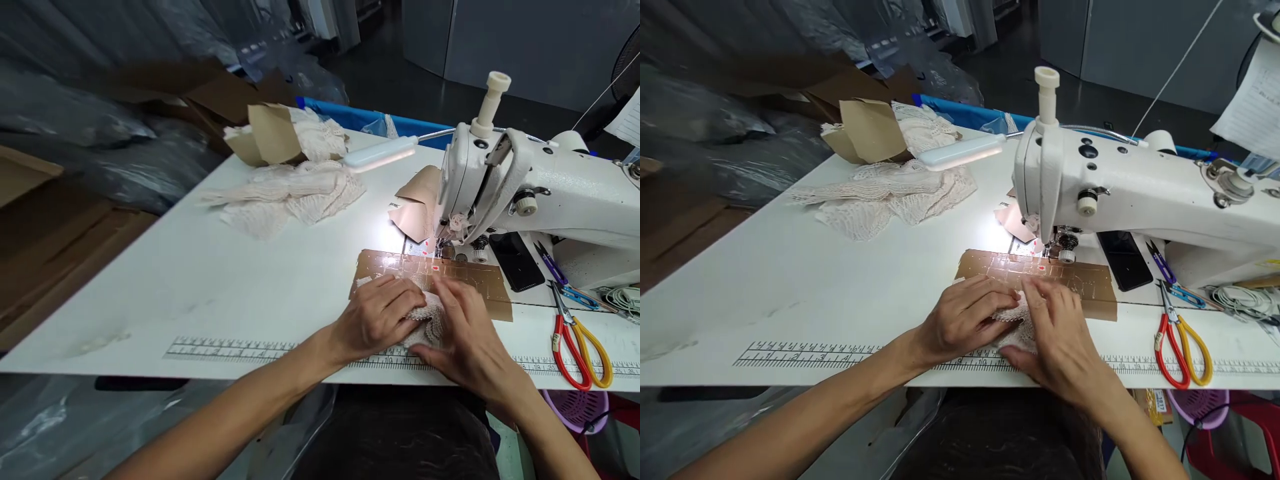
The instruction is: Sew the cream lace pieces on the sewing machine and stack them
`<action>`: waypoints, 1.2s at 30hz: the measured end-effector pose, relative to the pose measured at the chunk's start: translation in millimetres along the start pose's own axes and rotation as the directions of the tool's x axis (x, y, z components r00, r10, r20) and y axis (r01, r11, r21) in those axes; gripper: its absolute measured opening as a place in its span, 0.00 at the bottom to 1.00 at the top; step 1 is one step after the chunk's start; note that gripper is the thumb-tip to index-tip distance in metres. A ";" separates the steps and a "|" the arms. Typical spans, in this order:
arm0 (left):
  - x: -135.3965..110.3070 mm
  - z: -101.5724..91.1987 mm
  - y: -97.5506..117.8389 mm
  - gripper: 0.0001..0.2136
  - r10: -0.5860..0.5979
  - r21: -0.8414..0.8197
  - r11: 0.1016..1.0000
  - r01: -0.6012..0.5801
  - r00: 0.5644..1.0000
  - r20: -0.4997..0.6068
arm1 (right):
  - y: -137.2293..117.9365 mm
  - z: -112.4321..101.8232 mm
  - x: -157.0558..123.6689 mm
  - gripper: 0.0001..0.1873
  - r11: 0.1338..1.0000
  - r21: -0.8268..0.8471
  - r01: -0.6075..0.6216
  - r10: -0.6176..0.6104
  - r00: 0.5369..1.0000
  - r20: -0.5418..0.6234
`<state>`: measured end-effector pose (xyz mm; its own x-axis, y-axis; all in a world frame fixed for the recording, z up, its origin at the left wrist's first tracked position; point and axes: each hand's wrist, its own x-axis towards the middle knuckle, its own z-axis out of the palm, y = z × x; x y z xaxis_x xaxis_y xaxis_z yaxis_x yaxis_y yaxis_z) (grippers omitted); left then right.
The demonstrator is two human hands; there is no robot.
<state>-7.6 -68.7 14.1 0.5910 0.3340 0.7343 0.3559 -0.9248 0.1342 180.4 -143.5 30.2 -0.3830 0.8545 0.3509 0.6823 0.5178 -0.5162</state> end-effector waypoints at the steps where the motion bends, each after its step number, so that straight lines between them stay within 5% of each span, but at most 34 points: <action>1: -1.3 -1.8 -2.9 0.03 -0.026 -0.031 0.999 0.027 0.999 0.029 | 6.3 6.1 2.6 0.41 1.000 0.005 0.023 -0.023 1.000 0.001; 3: -2.9 -9.1 -11.3 0.06 -0.104 -0.087 0.989 0.119 0.982 0.160 | 19.2 11.3 7.8 0.34 0.992 0.129 0.011 -0.017 0.999 0.043; 5: -2.5 -20.5 -20.6 0.10 -0.219 -0.143 0.948 0.283 0.910 0.351 | 31.6 7.1 13.2 0.30 0.948 0.285 -0.143 0.114 0.987 0.115; 8: 1.9 -38.1 -29.1 0.14 -0.379 -0.222 0.774 0.593 0.714 0.589 | 48.9 -5.7 22.6 0.25 0.809 0.412 -0.418 0.338 0.906 0.254; 10: 5.5 -45.7 -29.4 0.16 -0.415 -0.253 0.626 0.737 0.590 0.693 | 57.7 -11.9 28.6 0.22 0.739 0.468 -0.484 0.380 0.874 0.304; 12: 8.6 -49.2 -27.5 0.19 -0.421 -0.261 0.525 0.810 0.513 0.748 | 61.7 -15.6 32.6 0.21 0.730 0.485 -0.482 0.399 0.876 0.270; 16: 12.4 -50.9 -25.9 0.25 -0.437 -0.220 0.477 0.851 0.447 0.780 | 51.3 -22.0 32.2 0.19 0.816 0.410 -0.407 0.431 0.901 0.036; 19: 13.4 -52.3 -28.9 0.22 -0.443 -0.183 0.496 0.849 0.428 0.788 | 36.4 -25.2 27.9 0.15 0.761 0.521 -0.388 0.418 0.906 0.063; 27: 19.0 -56.8 -29.2 0.19 -0.347 -0.292 0.508 0.810 0.503 0.792 | 29.4 -16.4 25.0 0.24 0.314 0.816 -0.485 0.499 0.815 0.293; 30: 22.7 -52.9 -24.0 0.21 -0.256 -0.345 0.471 0.812 0.501 0.827 | 31.8 -15.8 23.9 0.26 0.198 0.846 -0.495 0.516 0.787 0.340; 33: 29.4 -42.8 -15.8 0.19 -0.170 -0.450 0.417 0.789 0.554 0.815 | 33.4 -14.7 20.8 0.27 0.159 0.857 -0.490 0.532 0.774 0.344; 36: 40.2 -30.3 -5.1 0.16 -0.087 -0.558 0.378 0.739 0.629 0.773 | 35.4 -13.2 14.7 0.26 0.220 0.856 -0.467 0.540 0.789 0.292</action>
<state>-7.6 -56.1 63.1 0.9000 0.4311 -0.0644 0.1671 -0.2047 0.9645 207.2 -113.2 27.4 -0.1156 0.9663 -0.2301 -0.2046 -0.2498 -0.9464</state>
